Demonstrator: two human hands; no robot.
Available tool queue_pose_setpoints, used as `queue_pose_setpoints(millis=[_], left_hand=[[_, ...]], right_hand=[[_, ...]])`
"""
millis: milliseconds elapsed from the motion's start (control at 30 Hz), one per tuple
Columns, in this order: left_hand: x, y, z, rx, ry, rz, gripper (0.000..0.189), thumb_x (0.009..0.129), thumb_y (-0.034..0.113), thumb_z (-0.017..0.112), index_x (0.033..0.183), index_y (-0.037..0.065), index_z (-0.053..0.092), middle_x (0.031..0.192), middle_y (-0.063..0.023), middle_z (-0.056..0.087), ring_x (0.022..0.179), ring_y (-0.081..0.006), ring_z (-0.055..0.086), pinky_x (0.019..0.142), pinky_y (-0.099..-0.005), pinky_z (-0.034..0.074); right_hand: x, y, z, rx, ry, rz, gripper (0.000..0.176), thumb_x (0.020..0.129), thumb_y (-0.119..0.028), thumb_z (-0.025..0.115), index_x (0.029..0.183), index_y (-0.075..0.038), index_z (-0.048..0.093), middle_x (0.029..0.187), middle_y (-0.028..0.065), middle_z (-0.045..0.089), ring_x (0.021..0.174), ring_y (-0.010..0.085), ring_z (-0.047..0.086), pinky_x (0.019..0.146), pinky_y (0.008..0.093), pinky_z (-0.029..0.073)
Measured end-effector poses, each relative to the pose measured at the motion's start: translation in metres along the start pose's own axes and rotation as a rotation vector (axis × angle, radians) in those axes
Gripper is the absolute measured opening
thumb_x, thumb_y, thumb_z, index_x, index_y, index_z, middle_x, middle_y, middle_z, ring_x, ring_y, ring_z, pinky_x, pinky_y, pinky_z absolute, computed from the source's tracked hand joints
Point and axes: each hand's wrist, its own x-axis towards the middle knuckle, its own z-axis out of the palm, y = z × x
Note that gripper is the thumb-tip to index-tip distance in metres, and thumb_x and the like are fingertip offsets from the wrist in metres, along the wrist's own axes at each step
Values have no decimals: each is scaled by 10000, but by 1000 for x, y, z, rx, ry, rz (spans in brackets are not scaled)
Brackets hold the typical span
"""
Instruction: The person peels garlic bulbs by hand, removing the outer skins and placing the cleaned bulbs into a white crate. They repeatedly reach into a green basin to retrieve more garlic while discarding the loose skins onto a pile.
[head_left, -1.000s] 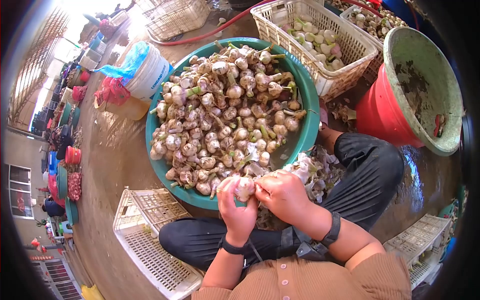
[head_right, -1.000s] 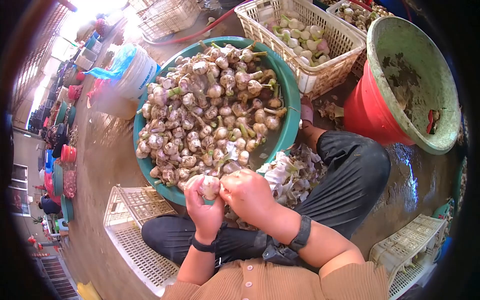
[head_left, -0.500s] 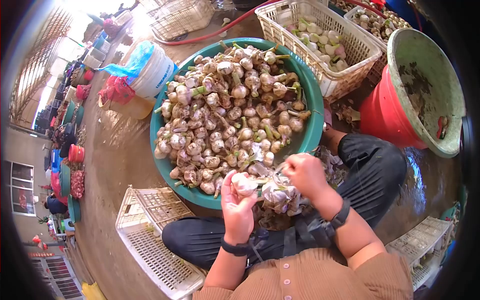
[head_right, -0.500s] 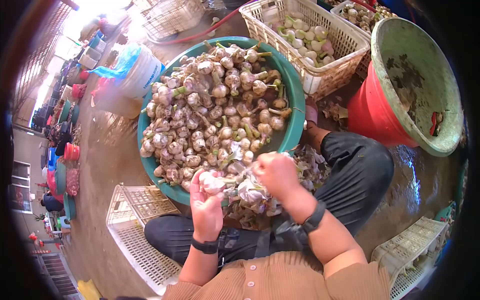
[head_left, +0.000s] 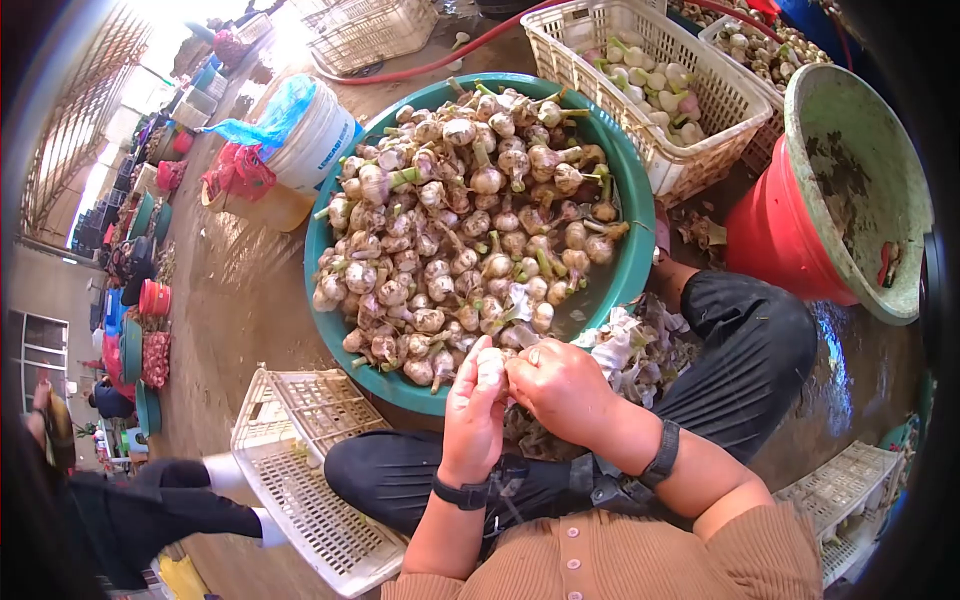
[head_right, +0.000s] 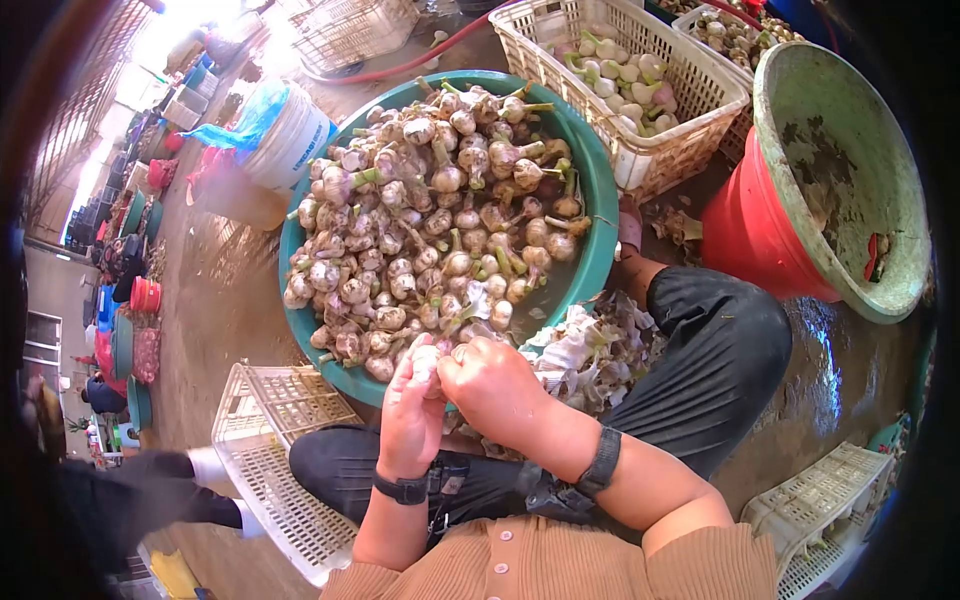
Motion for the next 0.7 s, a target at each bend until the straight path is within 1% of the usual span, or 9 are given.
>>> queue_pose_setpoints(millis=[133,200,233,267,367,400,467,600,700], left_hand=[[2,-7,-3,23,-51,-55,506,884,89,500,1335,-18,297,1085,-18,523,955,-83,512,844,-242,418],[5,-8,-4,87,-33,-54,490,884,85,492,1328,-19,312,1101,-30,524,976,-93,521,855,-249,424],[7,-7,-6,121,-58,-101,470,884,75,481,1318,-23,327,1107,-43,530,981,-103,529,859,-253,431],[9,-6,-9,154,-85,-148,450,885,66,469,1307,-27,343,1113,-56,535,987,-114,538,862,-258,438],[14,-9,-17,151,-83,-172,410,886,55,459,1279,-33,382,1100,-68,553,961,-122,559,833,-250,456],[13,-10,-17,181,-78,-170,406,888,59,466,1275,-35,388,1091,-69,559,953,-120,560,830,-246,455],[11,-10,-10,255,-58,-141,395,892,79,489,1259,-44,412,1081,-59,564,929,-99,553,811,-235,456],[6,-10,0,492,-37,-54,377,885,86,510,1229,-57,454,1074,-46,570,908,-70,534,779,-211,449],[4,-12,-6,547,-163,-106,371,876,53,459,1231,-56,458,1091,-66,572,952,-89,533,827,-226,428]], right_hand=[[-2,11,5,158,3,173,134,717,-166,597,717,-43,543,687,110,575,684,291,577,595,394,468],[-4,13,7,406,-125,552,165,748,-191,596,771,-31,563,739,141,592,737,321,577,645,423,460],[-6,12,6,397,-141,575,157,752,-179,581,807,-32,575,769,156,598,762,326,576,671,419,460],[-10,13,9,394,-140,578,157,752,-179,581,807,-32,575,769,156,598,762,326,576,671,419,460],[-20,15,15,244,-65,266,200,746,-211,607,818,-31,560,735,136,582,745,304,581,644,390,473],[-20,13,11,245,-67,267,200,746,-211,607,818,-31,560,735,136,582,745,304,581,644,390,473],[-19,8,2,2,-107,159,216,742,-224,612,817,-31,551,719,103,570,711,265,587,619,351,479],[-21,7,4,-64,-55,166,110,734,-153,600,761,-52,563,655,104,537,639,255,564,586,358,472],[-19,24,5,-30,27,247,128,733,-135,608,769,-16,580,671,122,584,622,284,580,570,362,473]])
